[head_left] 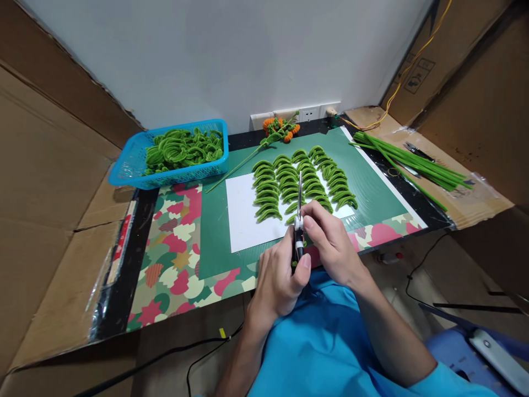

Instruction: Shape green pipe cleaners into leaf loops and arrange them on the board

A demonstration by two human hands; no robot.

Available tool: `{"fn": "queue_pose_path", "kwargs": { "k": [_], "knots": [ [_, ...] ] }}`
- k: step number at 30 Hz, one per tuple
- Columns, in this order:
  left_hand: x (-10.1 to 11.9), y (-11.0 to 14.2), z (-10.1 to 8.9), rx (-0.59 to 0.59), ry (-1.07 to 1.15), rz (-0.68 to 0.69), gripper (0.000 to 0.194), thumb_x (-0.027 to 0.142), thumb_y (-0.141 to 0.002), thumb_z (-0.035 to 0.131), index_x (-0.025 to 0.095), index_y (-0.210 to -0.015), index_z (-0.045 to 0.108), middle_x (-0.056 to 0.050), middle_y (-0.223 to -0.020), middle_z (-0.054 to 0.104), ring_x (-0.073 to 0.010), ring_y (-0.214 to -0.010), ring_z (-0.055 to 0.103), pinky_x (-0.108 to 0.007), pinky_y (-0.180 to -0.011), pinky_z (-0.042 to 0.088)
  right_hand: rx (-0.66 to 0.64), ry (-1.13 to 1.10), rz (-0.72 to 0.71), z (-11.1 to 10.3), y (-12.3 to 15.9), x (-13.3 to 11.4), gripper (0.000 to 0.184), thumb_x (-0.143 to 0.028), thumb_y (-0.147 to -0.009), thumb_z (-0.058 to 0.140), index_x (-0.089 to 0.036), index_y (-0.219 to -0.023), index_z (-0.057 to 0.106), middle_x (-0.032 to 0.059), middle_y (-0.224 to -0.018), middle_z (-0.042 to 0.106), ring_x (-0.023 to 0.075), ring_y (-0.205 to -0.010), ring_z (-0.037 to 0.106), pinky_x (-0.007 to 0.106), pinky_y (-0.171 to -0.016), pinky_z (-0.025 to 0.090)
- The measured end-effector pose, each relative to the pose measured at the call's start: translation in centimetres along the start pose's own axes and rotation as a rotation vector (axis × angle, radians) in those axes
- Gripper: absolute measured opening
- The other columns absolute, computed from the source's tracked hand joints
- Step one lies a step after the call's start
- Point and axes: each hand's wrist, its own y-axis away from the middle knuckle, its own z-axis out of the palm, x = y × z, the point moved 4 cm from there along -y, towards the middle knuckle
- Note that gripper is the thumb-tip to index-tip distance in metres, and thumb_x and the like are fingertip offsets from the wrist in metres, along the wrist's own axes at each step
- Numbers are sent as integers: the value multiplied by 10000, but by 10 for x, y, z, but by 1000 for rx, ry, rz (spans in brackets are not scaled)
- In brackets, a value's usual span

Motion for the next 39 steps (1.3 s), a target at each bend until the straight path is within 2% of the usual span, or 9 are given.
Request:
{"fn": "queue_pose_path", "kwargs": {
  "k": [4, 7, 11, 16, 24, 30, 36, 39],
  "knots": [
    [0, 0, 0, -14, 5, -4, 551, 543, -988, 395, 181, -1355, 589, -44, -846, 681, -277, -784, 666, -359, -757, 474, 22, 31, -20, -2, -2, 4, 232, -388, -1088, 556, -215, -950, 624, -6, -816, 613, 165, -741, 563, 295, -719, 441],
    [1, -1, -1, -14, 45, -8, 551, 543, -990, 388, 180, -1360, 577, -47, -873, 674, -279, -820, 655, -368, -798, 476, 8, -74, 21, -3, -3, 10, 218, -402, -1066, 613, -211, -976, 669, 3, -830, 660, 166, -756, 618, 289, -716, 481],
    [2, -1, -1, -28, 92, -31, 535, 574, -1003, 357, 184, -1287, 588, -35, -849, 632, -260, -784, 605, -378, -829, 465, 28, -194, 77, -4, -4, 14, 209, -409, -1011, 704, -203, -975, 713, 23, -870, 719, 174, -756, 676, 289, -700, 532],
    [3, -1, -2, -25, 101, -43, 501, 576, -1002, 354, 194, -1215, 597, -26, -816, 599, -253, -765, 578, -371, -809, 448, 72, -171, 103, -6, -6, 11, 194, -387, -962, 765, -195, -938, 759, 48, -896, 772, 183, -751, 714, 288, -677, 566],
    [6, -2, 2, -28, -7, -18, 474, 518, -991, 386, 197, -1284, 575, -41, -870, 666, -264, -781, 641, -346, -743, 429, 52, -362, 223, -18, -11, 18, 332, -445, -734, 956, -181, -863, 800, 52, -822, 798, 200, -724, 741, 295, -659, 602],
    [6, -2, 2, -9, -55, -13, 439, 498, -962, 415, 197, -1227, 594, -42, -824, 662, -285, -822, 684, -354, -773, 465, -100, -335, 201, -22, -13, 16, 246, -404, -843, 882, -179, -906, 803, 28, -820, 774, 153, -669, 696, 250, -603, 559],
    [8, -3, 1, -39, -56, -6, 456, 530, -981, 385, 199, -1192, 616, -58, -868, 690, -288, -823, 686, -361, -777, 466, -106, -345, 243, -23, -15, 16, 345, -467, -783, 915, -161, -872, 782, 40, -797, 757, 162, -645, 682, 254, -545, 541],
    [8, -4, -1, -30, -53, -3, 484, 527, -986, 378, 191, -1237, 618, -54, -864, 689, -270, -771, 666, -353, -735, 455, -72, -313, 226, -21, -16, 16, 361, -484, -780, 916, -162, -882, 791, 49, -800, 764, 182, -681, 702, 280, -596, 580]
  ]
}}
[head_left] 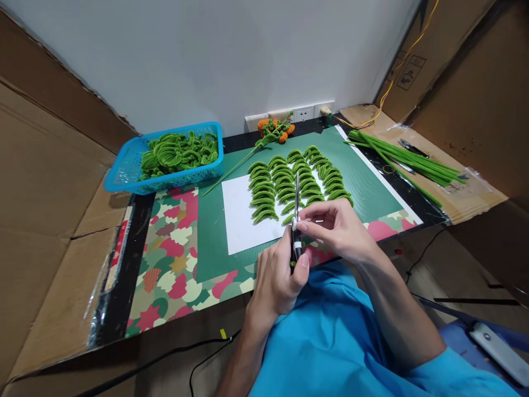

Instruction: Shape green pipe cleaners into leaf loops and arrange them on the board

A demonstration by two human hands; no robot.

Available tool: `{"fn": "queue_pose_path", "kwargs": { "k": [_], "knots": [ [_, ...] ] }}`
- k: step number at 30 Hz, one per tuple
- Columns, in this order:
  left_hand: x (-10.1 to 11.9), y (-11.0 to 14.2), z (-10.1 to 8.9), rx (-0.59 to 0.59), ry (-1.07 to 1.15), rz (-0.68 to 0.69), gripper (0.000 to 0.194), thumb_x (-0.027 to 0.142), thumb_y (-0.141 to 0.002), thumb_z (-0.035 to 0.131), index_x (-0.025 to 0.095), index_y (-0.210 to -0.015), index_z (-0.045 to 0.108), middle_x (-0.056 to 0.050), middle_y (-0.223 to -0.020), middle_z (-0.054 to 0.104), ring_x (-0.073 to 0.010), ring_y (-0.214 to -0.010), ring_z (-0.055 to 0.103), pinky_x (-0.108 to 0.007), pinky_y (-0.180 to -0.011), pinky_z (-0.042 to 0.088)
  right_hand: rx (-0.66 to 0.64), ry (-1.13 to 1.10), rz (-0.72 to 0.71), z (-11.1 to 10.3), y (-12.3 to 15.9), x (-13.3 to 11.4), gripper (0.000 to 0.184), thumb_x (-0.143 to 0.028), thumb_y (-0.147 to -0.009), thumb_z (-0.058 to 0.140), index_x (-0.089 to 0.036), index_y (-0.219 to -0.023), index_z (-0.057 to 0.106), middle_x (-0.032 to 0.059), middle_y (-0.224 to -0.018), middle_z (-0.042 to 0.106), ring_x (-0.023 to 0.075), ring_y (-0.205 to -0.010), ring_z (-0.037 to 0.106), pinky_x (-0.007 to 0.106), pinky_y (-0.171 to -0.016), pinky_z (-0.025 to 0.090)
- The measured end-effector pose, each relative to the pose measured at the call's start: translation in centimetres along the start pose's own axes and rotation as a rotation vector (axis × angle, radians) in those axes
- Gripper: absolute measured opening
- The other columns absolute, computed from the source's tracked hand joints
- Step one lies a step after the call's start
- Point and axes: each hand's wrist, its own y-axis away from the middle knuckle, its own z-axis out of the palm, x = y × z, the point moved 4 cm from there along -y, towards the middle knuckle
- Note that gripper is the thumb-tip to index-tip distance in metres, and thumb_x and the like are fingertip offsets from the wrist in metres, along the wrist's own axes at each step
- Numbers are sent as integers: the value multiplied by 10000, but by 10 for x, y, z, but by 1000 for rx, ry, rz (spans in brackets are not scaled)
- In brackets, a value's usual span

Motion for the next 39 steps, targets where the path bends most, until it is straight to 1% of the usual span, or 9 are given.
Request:
{"fn": "queue_pose_path", "kwargs": {
  "k": [4, 10, 15, 19, 22, 25, 31, 35, 39],
  "knots": [
    [-3, 1, -1, 40, 20, 10, 545, 551, -982, 367, 178, -1297, 609, -42, -822, 663, -257, -725, 636, -347, -695, 445, 38, -3, -78, 4, 2, 2, 303, -446, -836, 886, -181, -953, 794, 46, -833, 774, 184, -726, 723, 301, -682, 611],
    [-6, 4, 1, 48, 52, 52, 546, 544, -983, 377, 173, -1325, 589, -60, -873, 690, -274, -772, 652, -380, -779, 493, 28, 60, -120, 8, 9, -2, 311, -447, -882, 847, -185, -1029, 766, 53, -897, 761, 191, -793, 725, 301, -709, 606],
    [-7, 5, 1, 44, 48, 64, 502, 534, -980, 393, 171, -1256, 604, -71, -867, 697, -284, -779, 667, -393, -788, 507, 60, 257, -203, 9, 16, -13, 236, -417, -954, 770, -201, -1042, 735, 58, -961, 747, 190, -801, 694, 312, -715, 587],
    [-7, 5, 1, 60, 68, 84, 519, 531, -980, 393, 169, -1296, 588, -84, -933, 713, -287, -814, 673, -388, -773, 500, -15, 486, -334, 11, 20, -21, 134, -319, -1035, 657, -215, -1110, 699, 48, -998, 740, 186, -817, 675, 329, -773, 545],
    [-10, 5, 2, 63, 68, 92, 537, 532, -981, 389, 160, -1318, 580, -85, -937, 709, -280, -798, 661, -389, -768, 498, -64, 539, -381, 11, 21, -22, 146, -296, -1069, 588, -217, -1167, 662, 55, -1023, 730, 200, -862, 673, 341, -810, 530],
    [-12, 6, 4, 55, 48, 98, 549, 527, -973, 394, 150, -1333, 568, -87, -937, 703, -278, -799, 658, -384, -760, 488, -79, 542, -384, 11, 21, -22, 148, -307, -1073, 566, -218, -1168, 636, 53, -1002, 708, 201, -853, 657, 338, -788, 518],
    [-11, 6, 6, 68, 5, 127, 523, 506, -947, 420, 139, -1284, 579, -99, -941, 714, -273, -753, 647, -367, -676, 432, -57, 536, -349, 12, 22, -27, 73, -276, -1028, 598, -219, -1073, 600, 16, -897, 646, 179, -781, 605, 319, -743, 472],
    [-9, 6, 6, 73, -14, 125, 379, 450, -930, 455, 180, -1167, 575, -70, -878, 694, -260, -706, 624, -354, -645, 391, -63, 542, -290, 15, 23, -30, 30, -243, -996, 574, -226, -994, 549, -2, -842, 586, 175, -744, 541, 313, -696, 424],
    [-8, 4, 7, 73, -29, 106, 258, 417, -914, 475, 223, -1072, 539, -40, -827, 649, -249, -672, 605, -343, -624, 359, -9, 598, -221, 23, 26, -29, 106, -190, -964, 526, -238, -902, 456, -6, -841, 526, 177, -732, 488, 312, -664, 376]
  ]
}}
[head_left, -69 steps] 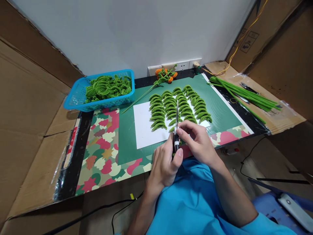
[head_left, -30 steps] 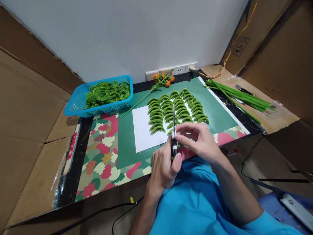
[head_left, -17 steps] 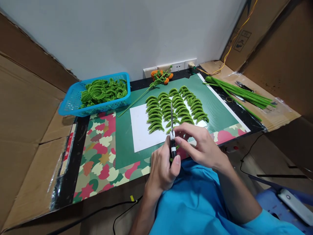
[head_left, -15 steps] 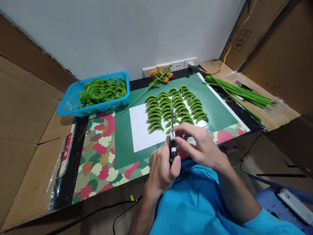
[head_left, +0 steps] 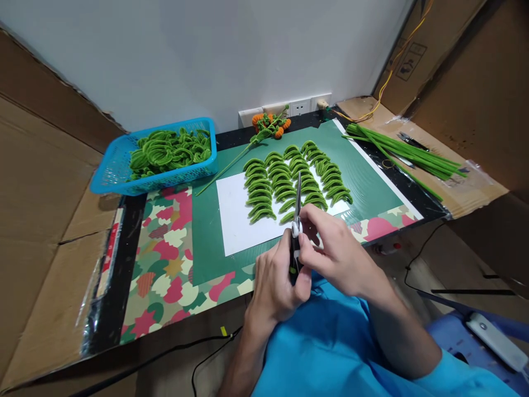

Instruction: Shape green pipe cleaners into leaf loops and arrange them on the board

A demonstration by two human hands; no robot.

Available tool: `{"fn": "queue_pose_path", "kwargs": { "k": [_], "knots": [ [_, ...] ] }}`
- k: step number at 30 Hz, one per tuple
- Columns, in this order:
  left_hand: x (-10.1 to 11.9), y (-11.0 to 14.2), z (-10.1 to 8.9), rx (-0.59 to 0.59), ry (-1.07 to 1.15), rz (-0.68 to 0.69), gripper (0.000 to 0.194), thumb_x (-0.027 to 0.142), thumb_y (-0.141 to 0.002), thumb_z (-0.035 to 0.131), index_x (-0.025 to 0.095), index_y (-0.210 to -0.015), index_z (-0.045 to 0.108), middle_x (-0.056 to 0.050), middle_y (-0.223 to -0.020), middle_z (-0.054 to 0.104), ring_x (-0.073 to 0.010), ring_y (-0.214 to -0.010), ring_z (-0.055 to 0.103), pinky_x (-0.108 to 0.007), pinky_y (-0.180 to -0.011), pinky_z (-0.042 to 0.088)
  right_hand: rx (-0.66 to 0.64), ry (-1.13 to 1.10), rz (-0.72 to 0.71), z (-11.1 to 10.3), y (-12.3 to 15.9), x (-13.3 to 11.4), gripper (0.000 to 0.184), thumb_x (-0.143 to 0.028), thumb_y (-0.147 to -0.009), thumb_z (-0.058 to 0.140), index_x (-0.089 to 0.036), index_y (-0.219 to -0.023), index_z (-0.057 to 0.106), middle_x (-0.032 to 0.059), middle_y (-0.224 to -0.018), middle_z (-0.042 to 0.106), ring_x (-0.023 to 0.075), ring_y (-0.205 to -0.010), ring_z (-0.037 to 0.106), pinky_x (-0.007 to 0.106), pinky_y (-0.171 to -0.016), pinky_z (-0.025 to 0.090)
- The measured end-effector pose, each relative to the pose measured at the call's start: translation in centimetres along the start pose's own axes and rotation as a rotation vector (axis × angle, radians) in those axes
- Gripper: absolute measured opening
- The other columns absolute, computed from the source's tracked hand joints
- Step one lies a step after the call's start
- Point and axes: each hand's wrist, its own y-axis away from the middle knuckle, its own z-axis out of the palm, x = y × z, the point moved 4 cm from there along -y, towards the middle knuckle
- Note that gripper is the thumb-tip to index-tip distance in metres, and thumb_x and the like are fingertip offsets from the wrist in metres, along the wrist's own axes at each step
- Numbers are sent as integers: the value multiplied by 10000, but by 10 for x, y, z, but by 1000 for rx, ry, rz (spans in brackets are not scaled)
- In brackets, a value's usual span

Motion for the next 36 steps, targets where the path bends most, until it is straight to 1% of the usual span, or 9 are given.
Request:
{"fn": "queue_pose_path", "kwargs": {
  "k": [4, 8, 13, 16, 19, 23, 27, 31, 36],
  "knots": [
    [1, 0, 0, 16, -4, -3, 195, 406, -891, 468, 246, -999, 495, -24, -781, 600, -239, -616, 564, -341, -593, 314, 6, 78, 36, 7, 4, -5, 151, -165, -984, 483, -247, -891, 397, 0, -856, 496, 186, -740, 469, 319, -644, 341],
    [1, 1, 1, 7, -2, 17, 177, 394, -857, 474, 255, -965, 452, -20, -781, 573, -233, -601, 532, -342, -588, 296, -7, 103, 47, 9, 7, -8, 162, -143, -1002, 447, -249, -905, 372, 6, -876, 494, 189, -747, 461, 324, -636, 324],
    [0, 1, 2, 5, -33, 34, 186, 402, -858, 453, 252, -969, 461, -36, -809, 584, -241, -627, 544, -347, -597, 296, -24, 115, 49, 9, 8, -11, 177, -140, -1013, 462, -247, -912, 362, 1, -882, 490, 186, -755, 455, 328, -647, 324],
    [-1, 2, 0, 9, 1, 18, 228, 429, -904, 444, 236, -1015, 495, -38, -808, 614, -235, -617, 541, -347, -595, 309, -31, 94, 54, 8, 7, -11, 158, -145, -1028, 470, -241, -929, 393, 6, -898, 509, 187, -774, 473, 327, -668, 347],
    [-2, 3, -1, -7, 62, 2, 324, 449, -936, 452, 204, -1131, 534, -53, -864, 671, -232, -654, 576, -344, -618, 363, -32, 19, 23, 7, 6, -8, 102, -184, -1073, 468, -231, -983, 456, 23, -954, 559, 192, -829, 516, 325, -714, 387],
    [-4, 3, -2, -14, 78, 33, 461, 483, -962, 427, 151, -1255, 554, -71, -913, 695, -239, -699, 598, -352, -648, 396, -2, -71, -11, 5, 6, -1, 51, -245, -1117, 480, -223, -1092, 518, 37, -1037, 597, 191, -891, 553, 319, -774, 421],
    [-6, 4, -1, -5, 63, 41, 486, 516, -972, 416, 149, -1255, 565, -61, -891, 682, -236, -694, 589, -346, -632, 376, 51, -130, -27, 7, 8, 6, 85, -278, -1129, 484, -223, -1087, 534, 23, -1006, 583, 184, -875, 554, 316, -781, 425],
    [-5, 4, 0, -7, 49, 45, 504, 517, -969, 410, 143, -1277, 550, -55, -867, 668, -240, -687, 594, -356, -646, 400, 63, -154, -60, 12, 8, 8, 133, -296, -1143, 447, -225, -1060, 523, 22, -993, 559, 186, -875, 535, 320, -780, 417],
    [-4, 3, 0, 1, -17, 43, 483, 505, -960, 412, 131, -1232, 549, -64, -843, 658, -247, -663, 588, -360, -628, 383, 94, -181, -25, 19, 9, 11, 196, -306, -1154, 395, -232, -999, 490, 12, -951, 529, 186, -878, 522, 326, -796, 404]
  ]
}}
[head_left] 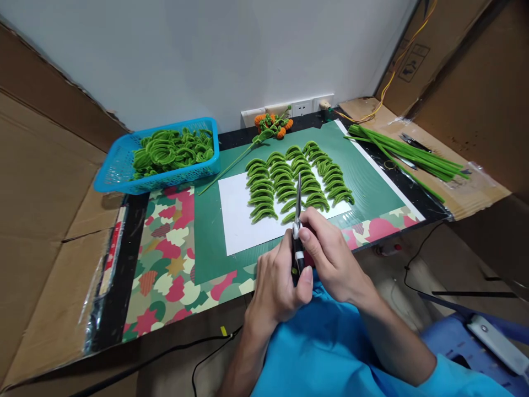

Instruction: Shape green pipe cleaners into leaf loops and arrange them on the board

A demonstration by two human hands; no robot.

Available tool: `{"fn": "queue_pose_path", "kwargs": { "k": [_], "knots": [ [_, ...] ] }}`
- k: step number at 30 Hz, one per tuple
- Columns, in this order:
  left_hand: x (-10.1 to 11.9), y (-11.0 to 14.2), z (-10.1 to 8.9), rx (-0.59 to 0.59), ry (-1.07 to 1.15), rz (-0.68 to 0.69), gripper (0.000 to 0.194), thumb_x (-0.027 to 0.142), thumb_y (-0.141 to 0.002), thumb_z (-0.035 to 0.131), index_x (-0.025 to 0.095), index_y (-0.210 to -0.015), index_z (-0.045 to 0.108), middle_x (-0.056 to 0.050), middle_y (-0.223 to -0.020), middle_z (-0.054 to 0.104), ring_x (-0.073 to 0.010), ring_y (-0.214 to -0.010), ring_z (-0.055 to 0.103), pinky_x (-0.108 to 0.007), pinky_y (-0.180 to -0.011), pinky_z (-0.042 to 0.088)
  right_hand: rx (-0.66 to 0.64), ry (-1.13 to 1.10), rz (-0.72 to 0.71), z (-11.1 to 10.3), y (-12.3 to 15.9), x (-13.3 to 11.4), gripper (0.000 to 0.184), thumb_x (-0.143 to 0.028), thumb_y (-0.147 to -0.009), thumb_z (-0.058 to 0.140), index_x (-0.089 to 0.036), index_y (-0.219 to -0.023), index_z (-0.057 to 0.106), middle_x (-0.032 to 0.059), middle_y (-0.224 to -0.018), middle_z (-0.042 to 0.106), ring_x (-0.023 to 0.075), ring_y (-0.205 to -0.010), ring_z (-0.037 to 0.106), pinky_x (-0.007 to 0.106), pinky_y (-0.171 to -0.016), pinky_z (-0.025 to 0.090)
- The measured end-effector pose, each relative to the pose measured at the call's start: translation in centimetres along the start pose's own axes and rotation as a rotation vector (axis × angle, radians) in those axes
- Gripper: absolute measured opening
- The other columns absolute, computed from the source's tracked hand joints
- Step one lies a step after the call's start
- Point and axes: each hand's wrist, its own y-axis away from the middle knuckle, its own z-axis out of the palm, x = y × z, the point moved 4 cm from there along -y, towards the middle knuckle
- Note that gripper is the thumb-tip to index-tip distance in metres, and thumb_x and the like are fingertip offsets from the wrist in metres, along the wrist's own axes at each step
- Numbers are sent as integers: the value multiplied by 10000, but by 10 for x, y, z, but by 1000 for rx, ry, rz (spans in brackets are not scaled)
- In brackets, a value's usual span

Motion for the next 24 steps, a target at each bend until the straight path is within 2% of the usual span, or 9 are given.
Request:
{"fn": "queue_pose_path", "kwargs": {
  "k": [8, 15, 20, 24],
  "knots": [
    [1, -2, 1, -12, -26, 26, 465, 497, -971, 405, 145, -1226, 569, -48, -814, 633, -241, -651, 574, -346, -619, 360, 30, 22, 4, -2, 1, 4, 256, -326, -1155, 365, -239, -926, 438, 15, -938, 510, 196, -877, 503, 340, -804, 395],
    [3, -2, 2, -5, -43, 48, 472, 472, -981, 417, 156, -1301, 559, -60, -863, 679, -258, -693, 625, -347, -637, 387, -43, 24, -32, -13, 5, 0, 105, -255, -1124, 424, -229, -1074, 513, 35, -1022, 562, 205, -932, 536, 345, -813, 416],
    [5, -4, 1, -3, -56, 61, 429, 436, -967, 444, 181, -1292, 561, -70, -922, 705, -287, -771, 671, -352, -662, 416, -66, 51, 2, -15, 3, -3, 112, -232, -1102, 437, -227, -999, 480, 24, -986, 543, 196, -897, 526, 335, -790, 410],
    [6, -5, 1, -9, -67, 50, 378, 411, -950, 463, 191, -1239, 565, -61, -887, 695, -281, -734, 663, -349, -644, 396, -54, 82, 49, -13, 2, -7, 131, -176, -1062, 451, -231, -944, 440, 4, -939, 524, 178, -833, 502, 321, -756, 394]
  ]
}}
